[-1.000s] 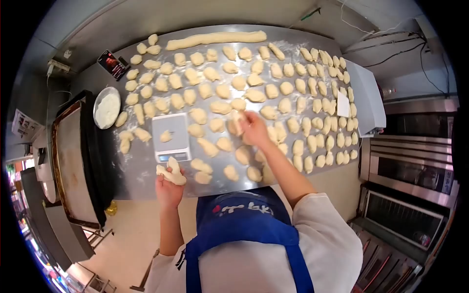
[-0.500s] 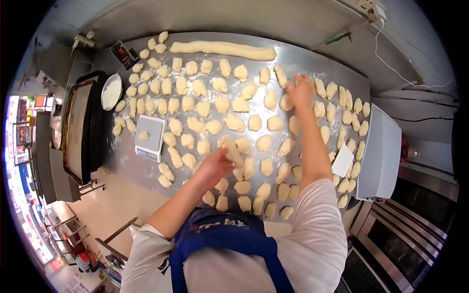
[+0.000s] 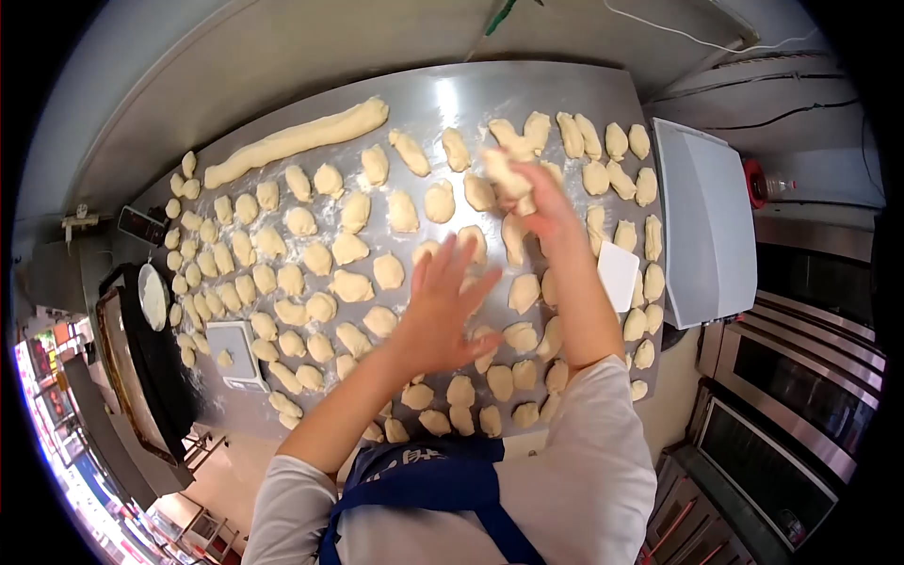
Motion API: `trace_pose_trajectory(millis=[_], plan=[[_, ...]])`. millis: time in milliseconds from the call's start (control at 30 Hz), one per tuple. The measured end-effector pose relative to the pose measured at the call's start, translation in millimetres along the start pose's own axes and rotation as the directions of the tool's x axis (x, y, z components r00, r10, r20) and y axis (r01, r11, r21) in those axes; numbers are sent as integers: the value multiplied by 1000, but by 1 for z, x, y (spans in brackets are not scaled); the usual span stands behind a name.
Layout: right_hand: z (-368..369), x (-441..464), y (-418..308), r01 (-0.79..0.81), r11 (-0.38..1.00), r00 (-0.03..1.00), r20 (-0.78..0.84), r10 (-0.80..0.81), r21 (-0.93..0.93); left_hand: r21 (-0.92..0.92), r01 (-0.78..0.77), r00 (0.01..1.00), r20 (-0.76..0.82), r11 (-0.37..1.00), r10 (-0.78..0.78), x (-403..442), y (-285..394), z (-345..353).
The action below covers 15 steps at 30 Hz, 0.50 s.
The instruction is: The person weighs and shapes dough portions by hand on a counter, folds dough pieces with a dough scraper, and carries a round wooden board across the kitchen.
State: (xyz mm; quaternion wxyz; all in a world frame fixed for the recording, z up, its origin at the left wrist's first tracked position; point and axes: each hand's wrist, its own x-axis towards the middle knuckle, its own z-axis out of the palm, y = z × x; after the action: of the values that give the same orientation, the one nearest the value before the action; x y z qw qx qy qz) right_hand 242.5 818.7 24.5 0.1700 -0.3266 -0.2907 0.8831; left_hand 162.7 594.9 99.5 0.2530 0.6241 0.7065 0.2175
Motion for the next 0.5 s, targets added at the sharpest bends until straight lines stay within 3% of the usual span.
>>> trace_pose_trajectory(millis=[33, 100, 167, 233, 267, 333, 367, 433, 467, 500], plan=[[-6, 0, -18, 82, 995, 990, -113, -88, -59, -66, -42, 996, 75, 997, 47, -5, -1, 5], [-44, 24, -58, 256, 908, 885, -297, -358, -331, -27, -63, 995, 76, 998, 65, -26, -3, 11], [-76, 41, -104, 349, 674, 715, -280, -640, -651, -144, -24, 997, 73, 989, 35, -56, -21, 28], [-120, 65, -141, 271, 439, 568, -226, -792, -857, -123, 52, 998, 43, 991, -47, -84, -27, 30], [-134, 72, -152, 270, 438, 572, -223, -789, -858, -126, 57, 998, 41, 990, -52, -95, -30, 30], [-160, 87, -168, -41, 273, 534, -252, -807, -961, -227, 210, 977, 69, 951, -200, -117, -37, 31], [-187, 99, -170, -37, 269, 539, -246, -806, -962, -229, 214, 977, 64, 950, -205, -128, -39, 34], [-239, 127, -155, -385, -261, 589, -18, -808, -885, -175, 339, 940, 96, 924, -327, -145, -44, 39], [-238, 130, -157, -356, -159, 556, -73, -828, -921, -178, 347, 938, 97, 921, -334, -146, -45, 37], [-224, 127, -160, -354, -164, 565, -71, -822, -921, -171, 368, 929, 104, 914, -355, -147, -46, 34]])
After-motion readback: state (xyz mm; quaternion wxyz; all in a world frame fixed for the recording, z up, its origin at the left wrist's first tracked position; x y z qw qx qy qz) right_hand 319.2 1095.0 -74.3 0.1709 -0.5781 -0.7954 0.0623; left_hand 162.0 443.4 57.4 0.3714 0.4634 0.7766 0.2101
